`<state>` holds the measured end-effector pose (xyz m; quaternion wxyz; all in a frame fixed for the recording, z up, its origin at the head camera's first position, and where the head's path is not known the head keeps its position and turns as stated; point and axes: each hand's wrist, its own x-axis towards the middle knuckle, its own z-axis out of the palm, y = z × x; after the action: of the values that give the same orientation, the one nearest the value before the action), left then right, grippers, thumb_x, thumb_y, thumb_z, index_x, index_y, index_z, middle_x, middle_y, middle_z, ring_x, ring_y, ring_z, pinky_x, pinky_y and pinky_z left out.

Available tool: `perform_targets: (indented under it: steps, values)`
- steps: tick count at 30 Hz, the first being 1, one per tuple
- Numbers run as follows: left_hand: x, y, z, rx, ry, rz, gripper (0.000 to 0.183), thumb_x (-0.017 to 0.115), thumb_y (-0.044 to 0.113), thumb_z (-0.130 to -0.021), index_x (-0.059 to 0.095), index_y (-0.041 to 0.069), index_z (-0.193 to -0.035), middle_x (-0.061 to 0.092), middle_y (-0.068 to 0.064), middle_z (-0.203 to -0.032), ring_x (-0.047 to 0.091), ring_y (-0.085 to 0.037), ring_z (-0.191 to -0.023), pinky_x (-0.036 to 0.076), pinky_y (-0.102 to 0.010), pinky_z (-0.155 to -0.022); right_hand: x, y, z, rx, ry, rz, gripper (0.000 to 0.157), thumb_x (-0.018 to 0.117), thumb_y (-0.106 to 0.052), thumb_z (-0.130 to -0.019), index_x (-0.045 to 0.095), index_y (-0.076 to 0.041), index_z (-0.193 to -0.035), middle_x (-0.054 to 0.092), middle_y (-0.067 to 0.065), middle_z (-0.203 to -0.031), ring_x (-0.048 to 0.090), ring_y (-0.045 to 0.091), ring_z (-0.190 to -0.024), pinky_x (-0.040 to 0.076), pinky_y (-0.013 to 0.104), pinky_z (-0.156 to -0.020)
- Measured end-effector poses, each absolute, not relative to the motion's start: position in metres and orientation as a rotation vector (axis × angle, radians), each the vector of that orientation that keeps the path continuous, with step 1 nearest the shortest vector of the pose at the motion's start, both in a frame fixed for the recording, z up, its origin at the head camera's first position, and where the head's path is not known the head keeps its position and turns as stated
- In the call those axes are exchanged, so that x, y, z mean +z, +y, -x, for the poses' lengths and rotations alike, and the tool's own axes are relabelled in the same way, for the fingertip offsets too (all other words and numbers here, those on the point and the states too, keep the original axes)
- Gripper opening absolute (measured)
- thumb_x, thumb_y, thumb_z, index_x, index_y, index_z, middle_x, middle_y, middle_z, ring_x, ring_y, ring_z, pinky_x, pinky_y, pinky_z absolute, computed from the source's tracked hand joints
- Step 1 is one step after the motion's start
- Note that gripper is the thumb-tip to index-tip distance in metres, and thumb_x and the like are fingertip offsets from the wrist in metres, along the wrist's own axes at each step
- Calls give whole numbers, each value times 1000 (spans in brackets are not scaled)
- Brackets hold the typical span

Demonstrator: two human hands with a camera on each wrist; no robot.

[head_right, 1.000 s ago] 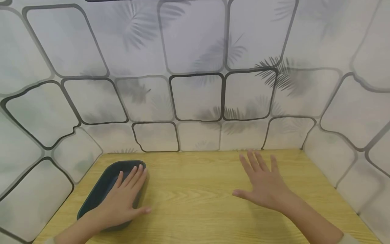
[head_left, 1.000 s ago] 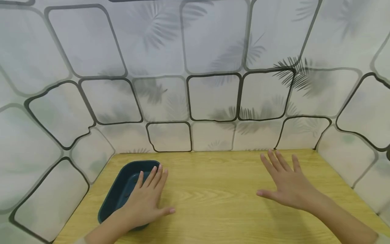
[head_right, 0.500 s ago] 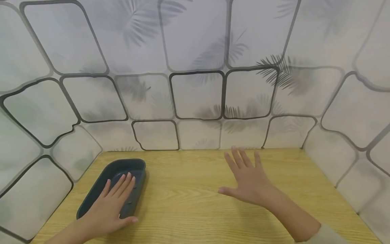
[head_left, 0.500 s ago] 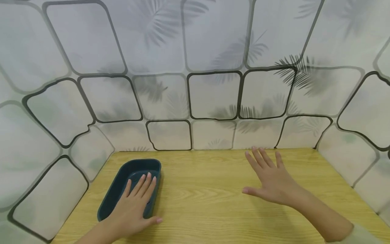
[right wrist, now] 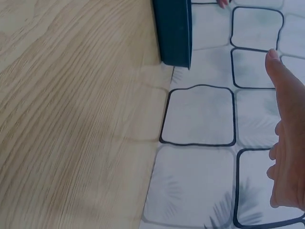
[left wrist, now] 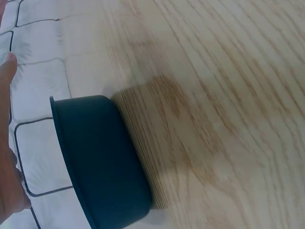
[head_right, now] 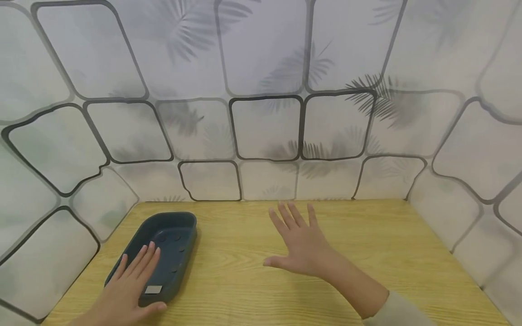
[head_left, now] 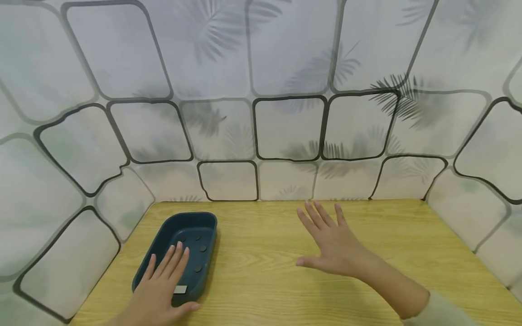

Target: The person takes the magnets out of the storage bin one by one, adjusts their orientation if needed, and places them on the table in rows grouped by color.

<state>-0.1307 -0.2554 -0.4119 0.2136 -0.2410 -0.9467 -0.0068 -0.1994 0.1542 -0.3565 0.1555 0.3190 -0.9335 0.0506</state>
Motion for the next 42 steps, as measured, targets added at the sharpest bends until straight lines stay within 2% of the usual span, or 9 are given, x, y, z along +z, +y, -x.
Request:
perform_targets:
  steps: [7, 11, 16, 21, 26, 31, 34, 39, 42]
  values:
    - [-416, -274, 123, -60, -2696, 574, 113, 68, 62, -73, -1, 22, -153, -10, 7, -156, -21, -2, -139, -24, -32, -109, -355, 123, 200, 212, -2668, -985, 101, 43, -76, -81, 10, -14, -153, 8, 14, -157, 4, 32, -145, -2, 66, -109]
    - [-418, -283, 120, -30, -2701, 574, 115, 66, 65, -72, -3, 23, -152, -13, 7, -155, -22, -2, -138, -26, -33, -108, -355, 105, 201, 188, -2652, -1020, 102, 27, -82, -80, 7, -15, -153, 6, 12, -158, 3, 30, -145, 1, 66, -109]
    - [-422, -297, 122, 62, -2553, 670, 119, 68, 67, -67, -1, 23, -153, -13, 8, -156, -14, -6, -143, -19, -35, -113, -355, 86, 201, 199, -2671, -1069, 103, 13, -84, -77, 6, -14, -153, 1, 10, -158, -2, 28, -145, 0, 66, -109]
    - [-428, -311, 120, -10, -2601, 625, 116, 70, 60, -70, 0, 21, -153, -12, 10, -156, -16, -2, -141, -19, -32, -113, -360, 65, 201, 196, -2684, -1133, 102, 14, -84, -77, 3, -16, -153, -3, 8, -158, -6, 26, -145, -3, 65, -110]
    - [-430, -319, 120, -116, -2722, 523, 111, 71, 52, -75, 0, 17, -153, -5, 5, -157, -22, 4, -136, -23, -29, -110, -363, 46, 199, 106, -2625, -1184, 99, 29, -81, -81, -3, -20, -152, -3, 9, -158, -6, 26, -145, 0, 65, -110]
    - [-431, -327, 122, -71, -2662, 614, 112, 73, 53, -73, 4, 16, -153, -7, 8, -157, -18, 1, -139, -20, -24, -110, -369, 25, 194, 7, -2523, -1221, 101, 40, -77, -81, -1, -19, -153, -2, 11, -158, -4, 28, -145, 4, 66, -110]
    - [-431, -331, 124, -53, -2618, 672, 112, 74, 52, -71, 8, 15, -153, -7, 8, -158, -14, -1, -141, -18, -21, -111, -374, 14, 191, -46, -2483, -1240, 103, 40, -79, -80, -1, -17, -153, -2, 11, -158, -2, 29, -145, 6, 65, -110]
    - [-435, -335, 123, -90, -2663, 636, 108, 73, 48, -75, 3, 23, -153, -7, 11, -157, -15, 3, -140, -19, -18, -109, -384, -2, 184, -66, -2501, -1300, 100, 36, -78, -82, -3, -19, -153, -4, 10, -158, -3, 28, -145, 5, 63, -112]
    - [-437, -337, 122, -129, -2677, 614, 104, 73, 45, -76, 6, 24, -153, -4, 11, -157, -15, 5, -139, -19, -16, -108, -391, -11, 180, -77, -2513, -1344, 97, 34, -78, -83, -2, -20, -153, -4, 9, -158, -2, 26, -145, 5, 62, -112]
